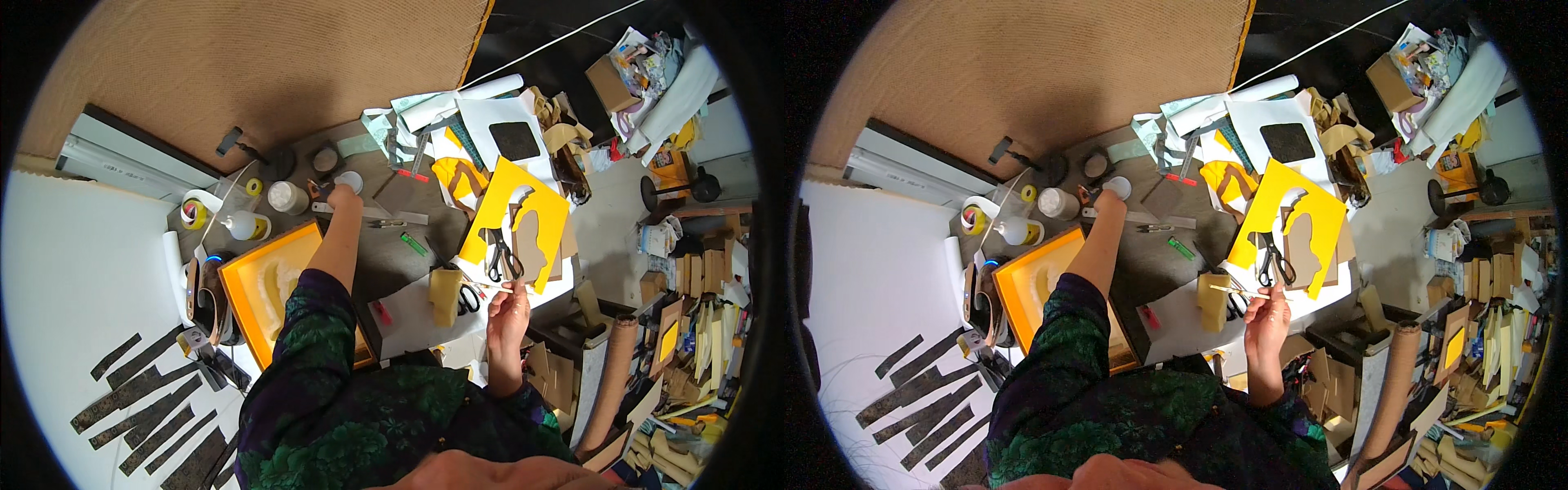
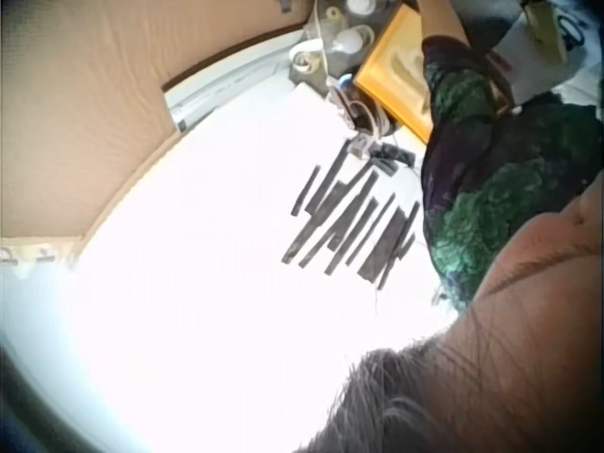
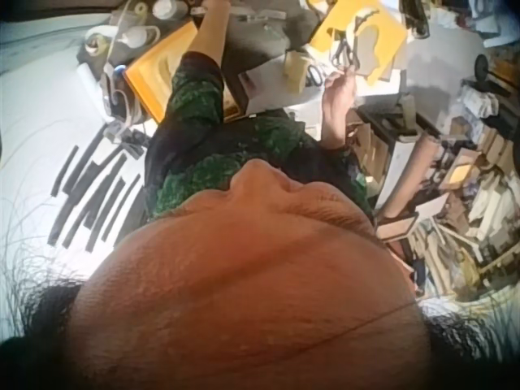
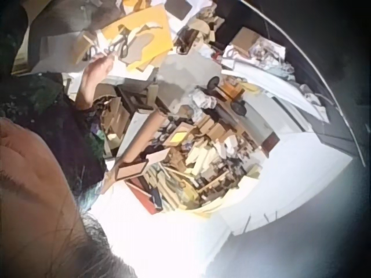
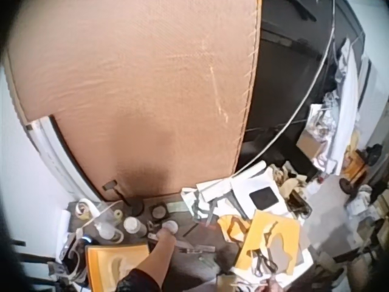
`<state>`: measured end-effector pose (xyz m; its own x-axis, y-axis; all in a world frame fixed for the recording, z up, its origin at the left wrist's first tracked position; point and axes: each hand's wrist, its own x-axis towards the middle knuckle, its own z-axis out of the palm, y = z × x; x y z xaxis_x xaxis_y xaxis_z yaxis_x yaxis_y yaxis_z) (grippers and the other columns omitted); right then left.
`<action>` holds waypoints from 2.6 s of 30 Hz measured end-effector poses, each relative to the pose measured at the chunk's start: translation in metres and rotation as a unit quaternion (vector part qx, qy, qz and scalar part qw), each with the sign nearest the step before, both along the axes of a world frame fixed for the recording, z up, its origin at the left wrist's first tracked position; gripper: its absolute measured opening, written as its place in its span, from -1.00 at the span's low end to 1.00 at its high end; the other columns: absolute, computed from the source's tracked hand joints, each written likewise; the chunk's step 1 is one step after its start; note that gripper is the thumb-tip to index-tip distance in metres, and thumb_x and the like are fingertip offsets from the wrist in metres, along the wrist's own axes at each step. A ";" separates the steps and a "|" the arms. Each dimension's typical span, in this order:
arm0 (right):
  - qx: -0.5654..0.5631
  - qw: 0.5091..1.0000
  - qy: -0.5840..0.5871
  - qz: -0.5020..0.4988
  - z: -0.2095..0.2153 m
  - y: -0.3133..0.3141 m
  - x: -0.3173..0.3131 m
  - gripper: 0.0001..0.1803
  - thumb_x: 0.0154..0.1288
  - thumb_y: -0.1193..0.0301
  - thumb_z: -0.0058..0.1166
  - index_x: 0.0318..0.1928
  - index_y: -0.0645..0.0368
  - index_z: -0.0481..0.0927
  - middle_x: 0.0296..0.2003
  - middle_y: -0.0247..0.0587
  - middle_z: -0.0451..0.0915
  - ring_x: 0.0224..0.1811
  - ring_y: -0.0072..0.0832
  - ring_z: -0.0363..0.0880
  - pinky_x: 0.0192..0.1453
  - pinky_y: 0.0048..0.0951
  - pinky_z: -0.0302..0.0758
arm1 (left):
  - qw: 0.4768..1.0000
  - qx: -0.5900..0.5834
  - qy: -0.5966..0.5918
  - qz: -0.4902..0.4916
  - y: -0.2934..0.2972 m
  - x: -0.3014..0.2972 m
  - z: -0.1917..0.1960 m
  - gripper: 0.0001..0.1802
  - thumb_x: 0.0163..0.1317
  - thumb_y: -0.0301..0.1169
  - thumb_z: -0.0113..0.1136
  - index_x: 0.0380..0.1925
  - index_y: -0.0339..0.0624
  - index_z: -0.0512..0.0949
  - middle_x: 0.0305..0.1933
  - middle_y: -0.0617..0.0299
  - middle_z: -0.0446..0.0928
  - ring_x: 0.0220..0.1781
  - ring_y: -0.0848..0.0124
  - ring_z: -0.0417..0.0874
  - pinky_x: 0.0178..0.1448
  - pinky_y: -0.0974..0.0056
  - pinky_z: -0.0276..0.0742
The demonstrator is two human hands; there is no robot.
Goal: The person applies adhesive to the interior of a patterned lampshade frame using a brush and then places a yellow fabric cover over the frame. They smooth the fabric to fit the frame and adjust the edges.
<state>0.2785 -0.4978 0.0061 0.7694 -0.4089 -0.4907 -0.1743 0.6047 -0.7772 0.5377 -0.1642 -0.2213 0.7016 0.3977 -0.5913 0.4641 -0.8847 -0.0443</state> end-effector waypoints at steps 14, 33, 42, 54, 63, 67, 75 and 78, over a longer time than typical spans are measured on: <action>0.013 1.000 -0.009 0.025 0.002 0.015 0.001 -0.60 0.54 0.10 0.01 -0.26 0.20 0.53 -0.65 -0.32 0.50 -0.69 -0.56 0.41 -0.63 -0.56 0.32 | 0.996 -0.041 -0.044 0.064 -0.007 -0.003 0.006 -0.61 0.33 -0.36 0.09 0.15 -0.08 0.54 0.27 0.15 0.53 0.26 0.22 0.59 0.22 0.15 0.51; 0.241 0.966 0.004 0.098 -0.047 0.095 0.027 -0.63 0.52 0.04 0.01 -0.20 0.10 0.54 -0.56 -0.49 0.39 -0.48 -0.64 0.37 -0.38 -0.56 0.31 | 0.561 -0.541 -0.479 0.404 0.079 -0.269 0.206 -0.69 0.53 -0.23 0.01 -0.47 0.02 0.40 -0.60 0.49 0.25 -0.63 0.63 0.24 -0.57 0.42 0.17; 0.328 0.934 -0.014 0.139 -0.081 0.164 0.011 -0.66 0.46 0.06 0.13 -0.25 0.08 0.56 -0.58 -0.51 0.40 -0.50 -0.67 0.37 -0.35 -0.55 0.32 | 0.552 -0.439 -0.554 0.442 0.201 -0.473 0.185 -0.80 0.40 -0.49 0.20 -0.11 -0.45 0.62 -0.26 0.01 0.70 -0.01 0.20 0.74 0.05 0.11 0.75; 0.328 0.935 -0.038 0.127 -0.086 0.185 -0.028 -0.66 0.48 0.09 0.08 -0.29 0.09 0.58 -0.59 -0.45 0.45 -0.52 -0.63 0.33 -0.36 -0.52 0.28 | 0.567 -0.440 -0.470 0.513 0.238 -0.552 0.130 -0.80 0.36 -0.46 0.28 -0.43 -0.34 0.55 -0.41 0.05 0.67 -0.41 0.34 0.73 -0.24 0.18 0.76; 0.357 0.915 -0.120 0.141 -0.110 0.163 -0.031 -0.67 0.50 0.13 0.07 -0.32 0.10 0.56 -0.58 -0.47 0.42 -0.52 -0.63 0.28 -0.26 -0.50 0.30 | 0.552 -0.477 -0.461 0.506 0.222 -0.586 0.092 -0.73 0.46 -0.41 0.13 -0.03 -0.46 0.57 -0.10 -0.07 0.70 -0.15 0.21 0.78 0.08 0.21 0.71; 0.441 0.867 -0.176 0.150 -0.133 0.148 -0.035 -0.62 0.52 0.15 0.04 -0.40 0.15 0.46 -0.61 -0.44 0.40 -0.55 -0.63 0.20 -0.29 -0.49 0.23 | 0.576 -0.397 -0.514 0.496 0.215 -0.605 0.056 -0.83 0.38 -0.48 0.23 -0.19 -0.43 0.65 -0.28 -0.03 0.71 -0.28 0.26 0.78 -0.12 0.26 0.73; 0.452 0.834 -0.283 0.142 -0.169 0.092 -0.117 -0.67 0.46 0.32 0.12 -0.47 0.09 0.39 -0.59 -0.49 0.35 -0.59 -0.66 0.21 -0.29 -0.54 0.22 | 0.537 -0.404 -0.646 0.362 0.177 -0.658 -0.016 -0.70 0.46 -0.33 0.17 -0.44 -0.29 0.53 -0.44 0.05 0.65 -0.42 0.39 0.66 -0.17 0.36 0.61; 0.409 0.840 -0.328 0.140 -0.191 0.052 -0.172 -0.71 0.47 0.33 0.11 -0.43 0.08 0.40 -0.59 -0.50 0.34 -0.59 -0.68 0.22 -0.29 -0.54 0.23 | 0.525 -0.380 -0.652 0.393 0.159 -0.704 -0.028 -0.78 0.48 -0.40 0.11 -0.23 -0.40 0.56 -0.33 -0.02 0.68 -0.25 0.27 0.74 0.00 0.26 0.67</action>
<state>0.1069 -0.4458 -0.1846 0.9939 0.0997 0.0471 -0.0943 0.9899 -0.1062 -0.1660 -0.0053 -0.2498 0.5033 0.8641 -0.0102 -0.1035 0.0719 0.9920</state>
